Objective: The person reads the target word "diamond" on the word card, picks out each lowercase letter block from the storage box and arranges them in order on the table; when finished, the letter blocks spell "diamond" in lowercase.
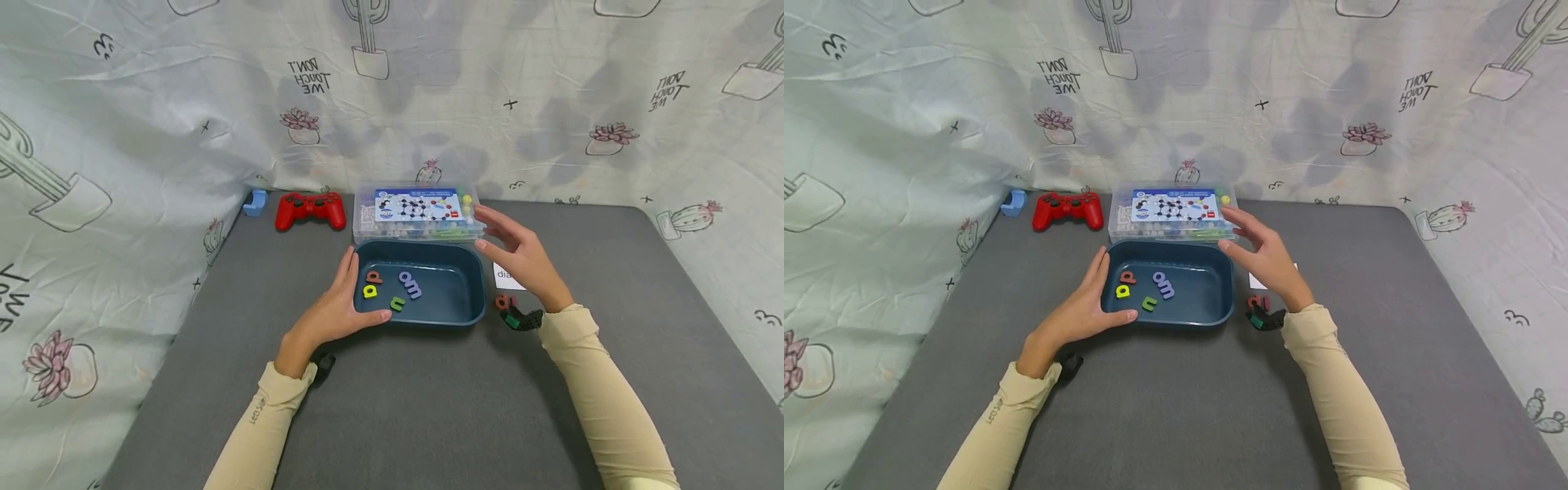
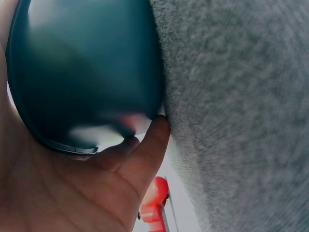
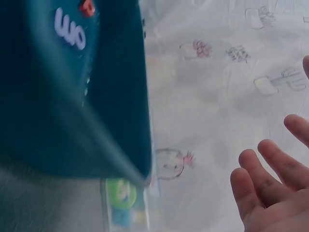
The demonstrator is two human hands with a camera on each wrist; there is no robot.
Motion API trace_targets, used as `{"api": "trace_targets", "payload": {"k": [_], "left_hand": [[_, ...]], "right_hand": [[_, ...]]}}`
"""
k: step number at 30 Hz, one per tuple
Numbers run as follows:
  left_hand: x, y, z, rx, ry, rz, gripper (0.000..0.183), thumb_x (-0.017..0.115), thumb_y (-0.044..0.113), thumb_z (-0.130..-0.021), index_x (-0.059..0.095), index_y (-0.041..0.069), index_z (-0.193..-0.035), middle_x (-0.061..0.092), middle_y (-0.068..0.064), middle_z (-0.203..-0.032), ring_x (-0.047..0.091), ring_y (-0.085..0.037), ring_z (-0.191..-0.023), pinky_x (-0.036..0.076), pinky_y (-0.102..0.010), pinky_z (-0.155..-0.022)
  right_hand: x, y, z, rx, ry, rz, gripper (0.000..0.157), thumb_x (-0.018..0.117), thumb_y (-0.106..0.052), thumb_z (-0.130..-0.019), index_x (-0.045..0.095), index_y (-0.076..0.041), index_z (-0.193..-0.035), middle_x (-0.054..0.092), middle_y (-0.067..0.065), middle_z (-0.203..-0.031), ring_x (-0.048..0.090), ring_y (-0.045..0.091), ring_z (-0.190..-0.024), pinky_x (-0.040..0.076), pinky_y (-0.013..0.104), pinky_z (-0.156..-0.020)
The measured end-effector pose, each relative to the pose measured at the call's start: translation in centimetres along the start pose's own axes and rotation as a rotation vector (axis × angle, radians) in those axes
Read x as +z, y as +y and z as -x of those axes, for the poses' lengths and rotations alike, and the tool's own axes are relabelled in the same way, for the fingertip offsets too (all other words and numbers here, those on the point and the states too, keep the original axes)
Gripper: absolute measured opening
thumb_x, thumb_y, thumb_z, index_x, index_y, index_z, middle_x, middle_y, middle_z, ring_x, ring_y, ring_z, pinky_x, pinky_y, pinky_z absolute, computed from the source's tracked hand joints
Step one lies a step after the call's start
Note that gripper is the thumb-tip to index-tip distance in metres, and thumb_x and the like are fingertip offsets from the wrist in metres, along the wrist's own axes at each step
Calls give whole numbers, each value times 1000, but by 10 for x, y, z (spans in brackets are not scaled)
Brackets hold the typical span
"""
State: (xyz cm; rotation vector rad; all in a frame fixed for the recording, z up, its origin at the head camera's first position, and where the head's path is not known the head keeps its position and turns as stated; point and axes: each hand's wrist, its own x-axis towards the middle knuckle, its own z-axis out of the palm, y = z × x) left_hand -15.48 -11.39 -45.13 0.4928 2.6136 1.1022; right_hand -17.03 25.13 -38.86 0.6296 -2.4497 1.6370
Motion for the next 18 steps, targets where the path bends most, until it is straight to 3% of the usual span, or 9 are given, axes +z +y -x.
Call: {"api": "trace_targets", "payload": {"k": [6, 13, 18], "left_hand": [[0, 1, 0, 5, -1, 0, 130, 80, 61, -87, -6, 12, -173, -19, 1, -178, 10, -38, -162, 31, -66, -119], [0, -1, 1, 8, 7, 3, 129, 80, 61, -88, -5, 12, -173, -19, 2, -178, 12, -37, -162, 32, -66, -119], [1, -2, 0, 16, 11, 7, 129, 80, 61, -88, -4, 12, -173, -18, 2, -178, 9, -36, -163, 31, -66, -119]], "right_hand": [[14, -6, -13, -30, -42, -65, 60, 66, -6, -106, 48, -11, -163, 45, 6, -166, 42, 29, -152, 36, 52, -122], [33, -10, -27, -52, -85, -112, 62, 67, -10, -106, 47, -17, -164, 44, 4, -167, 41, 21, -152, 41, 40, -119], [46, -10, -37, -72, -119, -127, 64, 68, -11, -105, 45, -12, -165, 42, 2, -168, 40, 19, -153, 37, 44, -122]]}}
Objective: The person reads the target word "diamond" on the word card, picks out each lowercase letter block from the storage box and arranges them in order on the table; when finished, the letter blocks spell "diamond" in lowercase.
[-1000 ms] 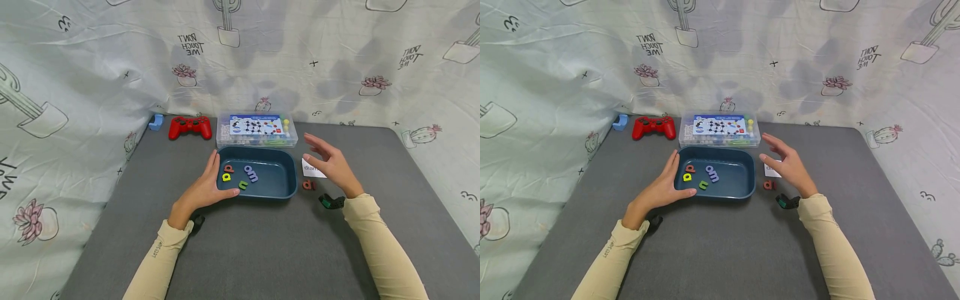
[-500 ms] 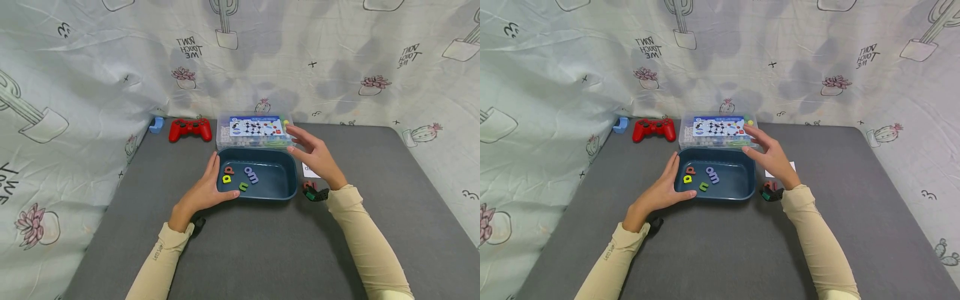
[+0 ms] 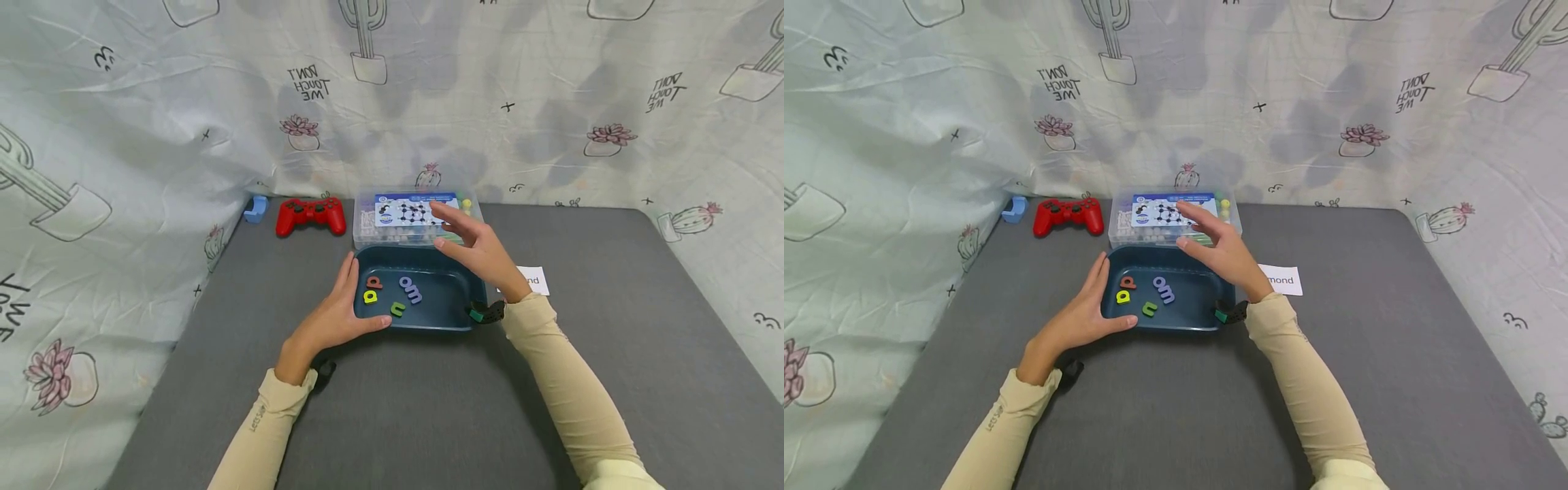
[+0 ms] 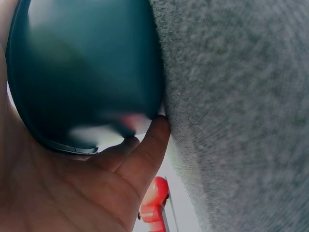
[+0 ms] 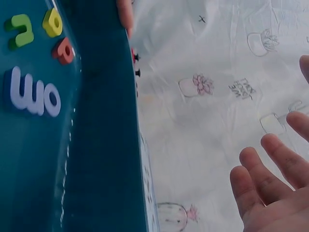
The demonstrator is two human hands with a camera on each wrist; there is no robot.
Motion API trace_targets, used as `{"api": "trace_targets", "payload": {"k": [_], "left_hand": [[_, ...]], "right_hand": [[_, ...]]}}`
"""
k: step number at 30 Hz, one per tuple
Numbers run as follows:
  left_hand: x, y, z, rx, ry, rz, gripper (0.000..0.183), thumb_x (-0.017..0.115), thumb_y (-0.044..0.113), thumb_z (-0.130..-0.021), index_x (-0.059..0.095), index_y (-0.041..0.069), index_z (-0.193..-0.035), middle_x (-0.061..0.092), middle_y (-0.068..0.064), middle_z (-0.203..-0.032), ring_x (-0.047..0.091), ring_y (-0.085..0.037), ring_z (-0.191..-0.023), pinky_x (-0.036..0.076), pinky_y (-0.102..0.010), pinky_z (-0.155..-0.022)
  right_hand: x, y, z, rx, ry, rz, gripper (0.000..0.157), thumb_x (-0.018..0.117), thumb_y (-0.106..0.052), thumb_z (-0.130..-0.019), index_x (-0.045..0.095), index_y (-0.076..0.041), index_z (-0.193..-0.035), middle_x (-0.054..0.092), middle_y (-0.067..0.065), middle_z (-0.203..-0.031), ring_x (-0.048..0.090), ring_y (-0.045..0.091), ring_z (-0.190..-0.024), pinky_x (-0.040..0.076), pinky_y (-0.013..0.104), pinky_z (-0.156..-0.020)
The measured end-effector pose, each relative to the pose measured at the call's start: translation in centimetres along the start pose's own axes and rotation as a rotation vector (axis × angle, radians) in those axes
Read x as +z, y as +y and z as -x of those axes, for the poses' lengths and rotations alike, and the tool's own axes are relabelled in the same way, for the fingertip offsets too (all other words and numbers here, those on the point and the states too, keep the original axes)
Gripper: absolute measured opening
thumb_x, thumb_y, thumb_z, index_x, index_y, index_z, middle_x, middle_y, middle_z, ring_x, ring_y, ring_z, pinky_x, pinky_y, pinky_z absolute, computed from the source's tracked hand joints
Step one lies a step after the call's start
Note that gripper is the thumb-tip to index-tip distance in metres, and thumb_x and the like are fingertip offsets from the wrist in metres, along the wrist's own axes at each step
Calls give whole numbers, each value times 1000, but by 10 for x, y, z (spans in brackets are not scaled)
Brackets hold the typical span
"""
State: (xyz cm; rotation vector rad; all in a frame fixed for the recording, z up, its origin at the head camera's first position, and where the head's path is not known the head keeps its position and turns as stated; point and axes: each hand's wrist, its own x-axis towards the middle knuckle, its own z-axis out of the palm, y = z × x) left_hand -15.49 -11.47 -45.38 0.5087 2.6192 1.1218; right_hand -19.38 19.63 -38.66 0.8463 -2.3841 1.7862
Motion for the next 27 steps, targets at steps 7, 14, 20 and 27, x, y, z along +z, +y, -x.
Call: {"api": "trace_targets", "payload": {"k": [7, 14, 20, 27], "left_hand": [[1, -2, 1, -10, 3, 1, 129, 81, 60, -87, -3, 12, -173, -18, 2, -178, 9, -37, -163, 31, -68, -118], [1, -2, 0, -2, 3, 3, 129, 81, 58, -87, -3, 13, -173, -18, 3, -178, 9, -37, -163, 32, -68, -118], [2, -2, 0, 3, -7, 15, 128, 81, 59, -87, -3, 13, -173, -18, 2, -178, 10, -38, -163, 32, -67, -118], [1, -3, 2, 11, -6, 39, 127, 81, 55, -89, -4, 14, -173, -17, 4, -178, 13, -38, -162, 34, -66, -117]], "right_hand": [[16, 5, -14, -46, -45, -9, 64, 68, -12, -106, 44, -10, -165, 40, 6, -169, 38, 20, -154, 32, 54, -123], [30, 10, -23, -45, -81, -16, 65, 69, -13, -105, 44, -12, -165, 42, 6, -168, 40, 22, -153, 32, 61, -122], [42, 13, -30, -40, -121, 0, 65, 67, -8, -104, 42, -7, -165, 41, 9, -168, 42, 27, -152, 33, 54, -123], [57, 16, -39, -46, -169, -13, 64, 67, -11, -104, 44, -4, -163, 40, 10, -169, 43, 29, -151, 33, 57, -122]]}}
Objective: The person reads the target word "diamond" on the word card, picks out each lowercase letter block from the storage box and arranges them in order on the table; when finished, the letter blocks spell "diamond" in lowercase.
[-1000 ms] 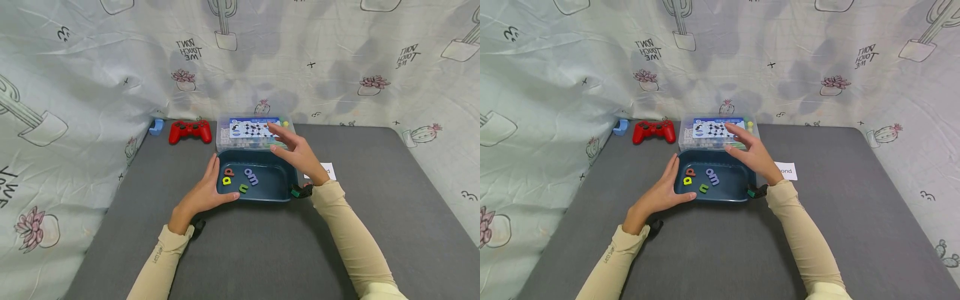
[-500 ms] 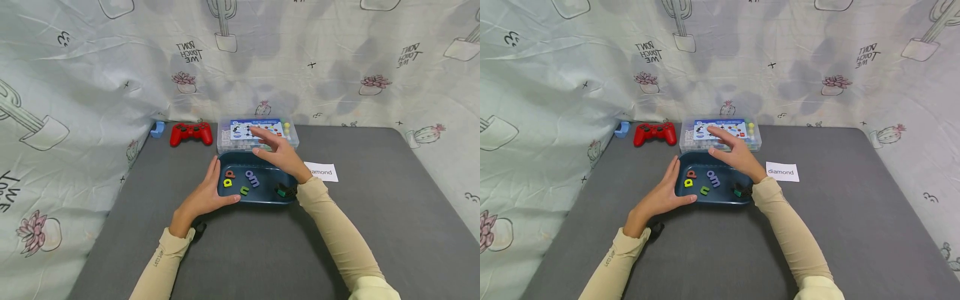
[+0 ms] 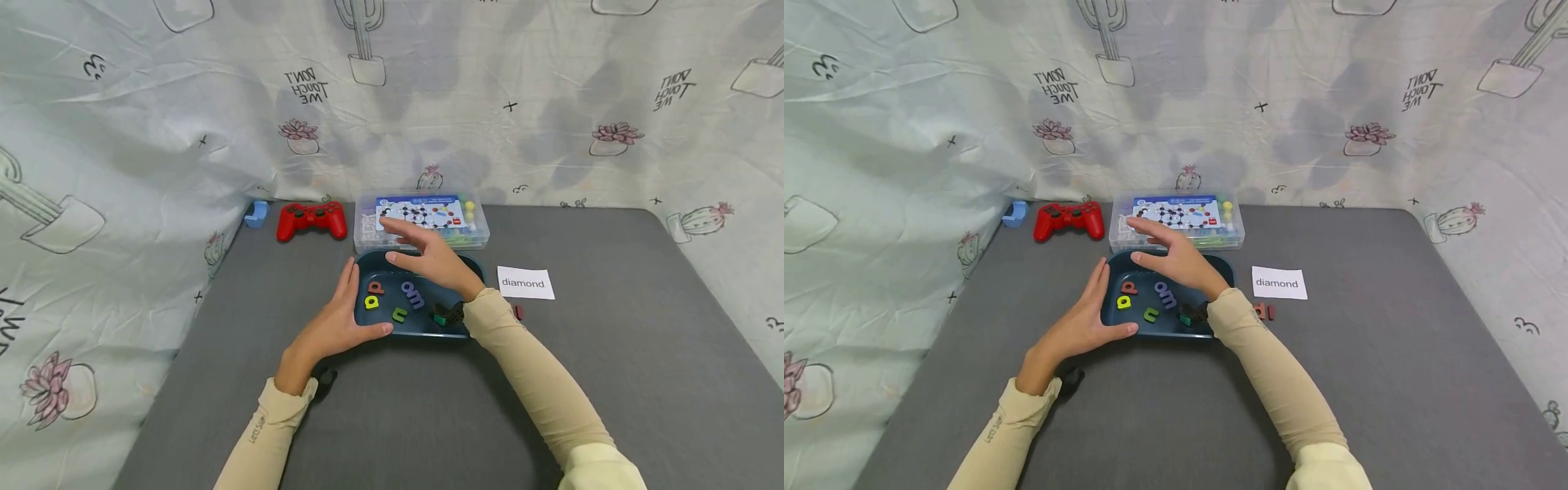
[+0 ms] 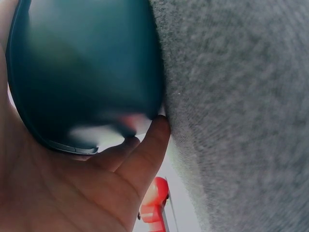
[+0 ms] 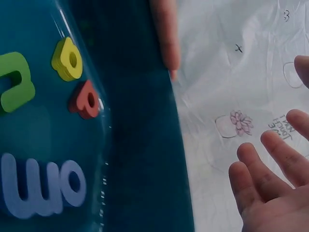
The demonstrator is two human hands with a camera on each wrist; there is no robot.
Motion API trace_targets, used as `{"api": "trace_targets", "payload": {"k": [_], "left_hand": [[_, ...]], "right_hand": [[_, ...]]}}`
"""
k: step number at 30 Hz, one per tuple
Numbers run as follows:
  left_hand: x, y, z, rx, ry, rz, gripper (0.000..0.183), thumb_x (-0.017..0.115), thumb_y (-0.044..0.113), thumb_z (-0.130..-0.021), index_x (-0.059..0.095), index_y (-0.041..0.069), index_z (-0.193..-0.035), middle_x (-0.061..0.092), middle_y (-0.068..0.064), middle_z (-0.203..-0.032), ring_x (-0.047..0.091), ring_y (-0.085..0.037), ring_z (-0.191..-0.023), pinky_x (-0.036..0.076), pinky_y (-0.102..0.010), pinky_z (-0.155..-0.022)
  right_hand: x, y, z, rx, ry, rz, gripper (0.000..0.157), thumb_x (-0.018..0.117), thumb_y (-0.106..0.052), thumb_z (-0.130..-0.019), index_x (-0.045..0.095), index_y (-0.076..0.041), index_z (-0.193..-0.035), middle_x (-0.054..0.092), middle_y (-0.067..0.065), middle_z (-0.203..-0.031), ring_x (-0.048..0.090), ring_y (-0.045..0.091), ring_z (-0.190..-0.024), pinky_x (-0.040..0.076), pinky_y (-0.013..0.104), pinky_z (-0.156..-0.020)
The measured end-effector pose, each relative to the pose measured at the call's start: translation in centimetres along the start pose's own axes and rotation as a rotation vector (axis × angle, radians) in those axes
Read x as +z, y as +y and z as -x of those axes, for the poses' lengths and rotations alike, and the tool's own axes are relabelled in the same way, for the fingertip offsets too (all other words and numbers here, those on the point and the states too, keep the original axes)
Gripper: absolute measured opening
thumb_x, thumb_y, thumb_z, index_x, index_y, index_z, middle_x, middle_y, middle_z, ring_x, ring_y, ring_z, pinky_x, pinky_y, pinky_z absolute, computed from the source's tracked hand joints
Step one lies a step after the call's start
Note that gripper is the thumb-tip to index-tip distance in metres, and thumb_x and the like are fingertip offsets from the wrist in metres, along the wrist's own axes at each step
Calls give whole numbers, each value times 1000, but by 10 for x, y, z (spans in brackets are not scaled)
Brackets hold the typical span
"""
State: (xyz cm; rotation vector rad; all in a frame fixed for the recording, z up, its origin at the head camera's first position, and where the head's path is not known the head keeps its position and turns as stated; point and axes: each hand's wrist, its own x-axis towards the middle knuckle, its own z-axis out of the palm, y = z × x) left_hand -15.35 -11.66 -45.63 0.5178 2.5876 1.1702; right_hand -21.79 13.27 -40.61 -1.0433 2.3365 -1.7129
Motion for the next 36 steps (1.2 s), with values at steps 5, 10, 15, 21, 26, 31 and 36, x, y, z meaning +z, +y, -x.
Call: {"api": "trace_targets", "payload": {"k": [5, 10, 15, 21, 26, 31, 36], "left_hand": [[2, -1, 1, 10, -3, 14, 126, 81, 53, -89, -5, 15, -173, -17, 3, -178, 16, -39, -161, 33, -66, -118], [3, -2, 4, 12, 0, 16, 127, 82, 54, -88, -4, 14, -173, -17, 2, -178, 16, -39, -161, 33, -65, -118], [1, -3, 3, 28, 6, 13, 130, 83, 56, -88, -6, 15, -173, -18, 4, -177, 15, -39, -161, 32, -65, -119], [-2, -1, 2, 31, 11, 22, 130, 84, 53, -89, -8, 17, -172, -20, 5, -177, 14, -38, -161, 31, -64, -120], [-4, 0, 3, 22, 10, 15, 130, 84, 52, -89, -9, 15, -172, -20, 2, -177, 12, -38, -162, 30, -65, -120], [-3, 2, -1, 17, 0, 0, 129, 82, 55, -89, -9, 16, -172, -20, 2, -178, 12, -37, -162, 32, -67, -119], [-2, 0, -3, -3, -11, 1, 129, 82, 56, -89, -8, 17, -172, -20, 5, -177, 11, -38, -162, 30, -70, -118]], "right_hand": [[8, 8, 0, 38, -22, 0, 64, 68, -13, -103, 45, -3, -162, 43, 11, -167, 45, 29, -150, 35, 56, -122], [13, 12, 1, 42, -42, -9, 62, 68, -11, -103, 47, -2, -161, 46, 12, -165, 47, 28, -148, 36, 52, -122], [15, 11, 1, 58, -76, -18, 59, 68, -15, -104, 50, -5, -160, 49, 9, -162, 49, 25, -146, 37, 50, -121], [17, 10, -2, 116, -108, 12, 57, 69, -20, -105, 52, -6, -158, 55, 10, -157, 52, 22, -142, 39, 46, -120], [19, 13, -6, 147, -148, 37, 53, 70, -17, -104, 57, -3, -154, 59, 14, -152, 56, 28, -137, 43, 43, -117], [18, 16, -5, 210, -187, 52, 50, 72, -17, -103, 60, -2, -150, 61, 14, -149, 60, 30, -130, 47, 45, -113], [20, 25, -6, 236, -267, 16, 46, 70, -15, -104, 63, -2, -147, 68, 16, -140, 65, 26, -125, 51, 43, -110]]}}
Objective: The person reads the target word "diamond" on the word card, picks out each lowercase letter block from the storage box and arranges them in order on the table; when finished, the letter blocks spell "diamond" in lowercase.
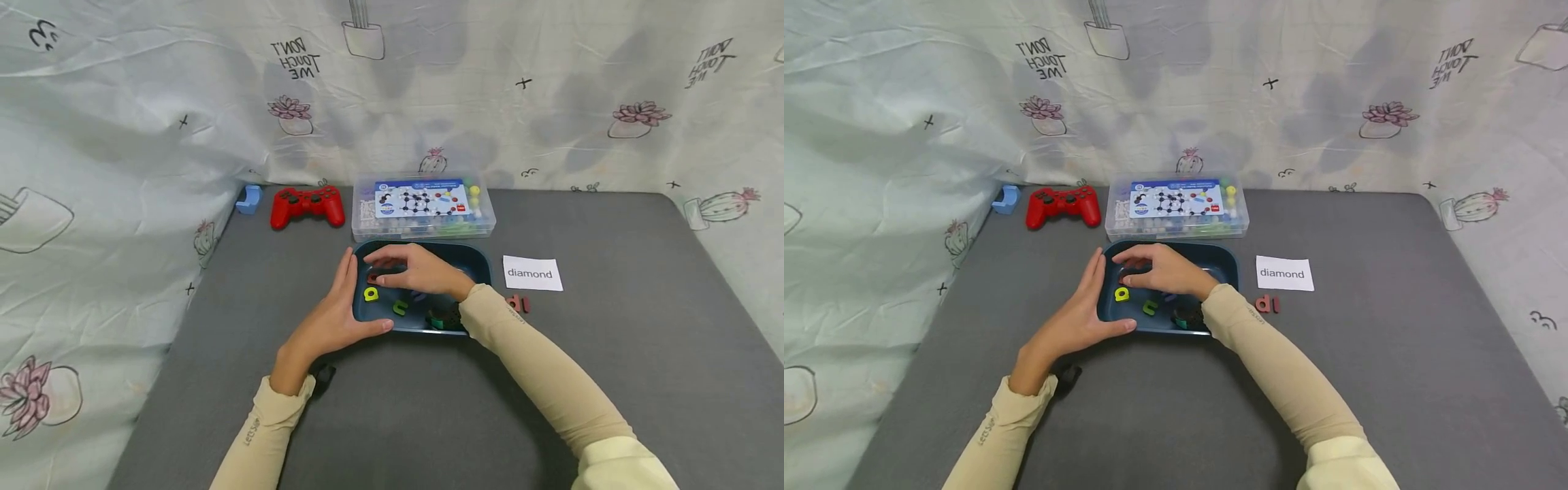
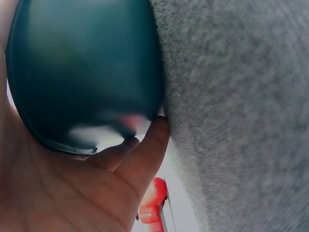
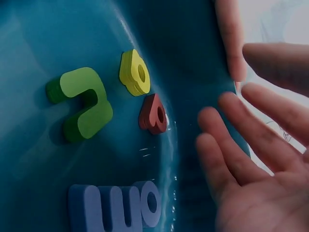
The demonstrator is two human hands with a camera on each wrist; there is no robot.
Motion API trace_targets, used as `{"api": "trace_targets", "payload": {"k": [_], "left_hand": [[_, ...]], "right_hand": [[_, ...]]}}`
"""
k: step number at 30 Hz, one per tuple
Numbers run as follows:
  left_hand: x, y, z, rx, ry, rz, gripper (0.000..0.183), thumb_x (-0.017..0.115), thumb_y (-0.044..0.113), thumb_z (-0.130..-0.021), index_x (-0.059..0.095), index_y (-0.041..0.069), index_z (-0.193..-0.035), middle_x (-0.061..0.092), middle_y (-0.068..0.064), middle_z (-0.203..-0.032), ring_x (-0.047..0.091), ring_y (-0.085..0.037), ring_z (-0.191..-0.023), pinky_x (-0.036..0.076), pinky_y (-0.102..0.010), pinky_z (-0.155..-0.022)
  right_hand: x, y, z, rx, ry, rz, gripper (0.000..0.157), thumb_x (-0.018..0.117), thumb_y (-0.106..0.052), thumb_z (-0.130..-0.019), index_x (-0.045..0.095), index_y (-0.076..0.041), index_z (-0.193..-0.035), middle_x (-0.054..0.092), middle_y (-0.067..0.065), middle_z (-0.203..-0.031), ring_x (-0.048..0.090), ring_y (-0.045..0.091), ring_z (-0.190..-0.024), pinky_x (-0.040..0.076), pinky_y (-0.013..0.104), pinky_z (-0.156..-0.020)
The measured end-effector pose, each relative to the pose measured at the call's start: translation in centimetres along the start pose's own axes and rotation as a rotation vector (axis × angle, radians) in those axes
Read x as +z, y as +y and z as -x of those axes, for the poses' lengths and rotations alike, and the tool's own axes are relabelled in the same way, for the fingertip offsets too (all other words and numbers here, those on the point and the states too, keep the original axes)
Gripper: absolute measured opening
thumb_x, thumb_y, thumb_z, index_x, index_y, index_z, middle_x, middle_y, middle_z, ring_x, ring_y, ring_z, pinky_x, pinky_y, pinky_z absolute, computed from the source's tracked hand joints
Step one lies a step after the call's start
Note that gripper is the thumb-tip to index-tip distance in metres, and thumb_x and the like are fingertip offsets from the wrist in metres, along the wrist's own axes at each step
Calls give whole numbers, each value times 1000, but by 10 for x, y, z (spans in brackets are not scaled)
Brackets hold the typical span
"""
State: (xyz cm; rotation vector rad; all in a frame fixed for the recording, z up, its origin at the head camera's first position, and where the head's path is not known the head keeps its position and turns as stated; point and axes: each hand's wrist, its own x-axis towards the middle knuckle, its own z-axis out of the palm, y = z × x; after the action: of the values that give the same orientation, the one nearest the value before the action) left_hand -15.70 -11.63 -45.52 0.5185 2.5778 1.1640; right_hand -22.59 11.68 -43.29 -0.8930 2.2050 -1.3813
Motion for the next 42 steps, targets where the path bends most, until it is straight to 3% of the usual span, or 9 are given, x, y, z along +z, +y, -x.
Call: {"api": "trace_targets", "payload": {"k": [4, 9, 20, 28, 34, 42], "left_hand": [[0, -1, 0, 4, 2, -6, 130, 82, 56, -88, -8, 16, -172, -20, 4, -177, 9, -38, -163, 29, -70, -119], [1, -2, 0, 13, -1, -7, 130, 82, 57, -88, -8, 16, -172, -19, 3, -178, 8, -36, -163, 30, -68, -119], [1, -5, 2, 20, 3, -10, 128, 81, 56, -90, -8, 16, -172, -21, 4, -177, 10, -39, -162, 30, -70, -118], [2, -3, -1, 24, -7, -18, 128, 81, 57, -90, -8, 15, -172, -21, 1, -177, 11, -41, -162, 29, -70, -118], [1, -2, -1, 17, -12, -14, 128, 81, 58, -89, -7, 15, -172, -20, 1, -178, 11, -41, -162, 30, -70, -118], [-1, 1, -1, -8, -20, -4, 128, 81, 57, -89, -7, 14, -172, -22, 4, -177, 11, -42, -162, 29, -72, -118]], "right_hand": [[1, 2, -2, -21, -71, -20, 44, 68, -11, -104, 63, 1, -146, 70, 18, -135, 67, 26, -123, 52, 40, -108], [1, 2, -2, -32, -154, -24, 45, 68, -6, -103, 62, 5, -146, 66, 20, -142, 66, 31, -126, 51, 38, -109], [4, 5, -6, -36, -298, 53, 46, 68, -6, -101, 63, 3, -146, 63, 13, -149, 61, 25, -130, 48, 36, -112], [3, 6, -3, -41, -291, 133, 42, 71, -3, -100, 68, 1, -142, 64, 11, -148, 58, 23, -133, 49, 37, -111], [2, 8, -3, -36, -245, 156, 40, 72, -2, -97, 73, -2, -137, 69, 7, -141, 60, 23, -119, 55, 35, -99], [2, 12, -9, -58, -191, 273, 38, 79, -7, -95, 77, -9, -133, 69, 4, -137, 51, 24, -119, 44, 42, -104]]}}
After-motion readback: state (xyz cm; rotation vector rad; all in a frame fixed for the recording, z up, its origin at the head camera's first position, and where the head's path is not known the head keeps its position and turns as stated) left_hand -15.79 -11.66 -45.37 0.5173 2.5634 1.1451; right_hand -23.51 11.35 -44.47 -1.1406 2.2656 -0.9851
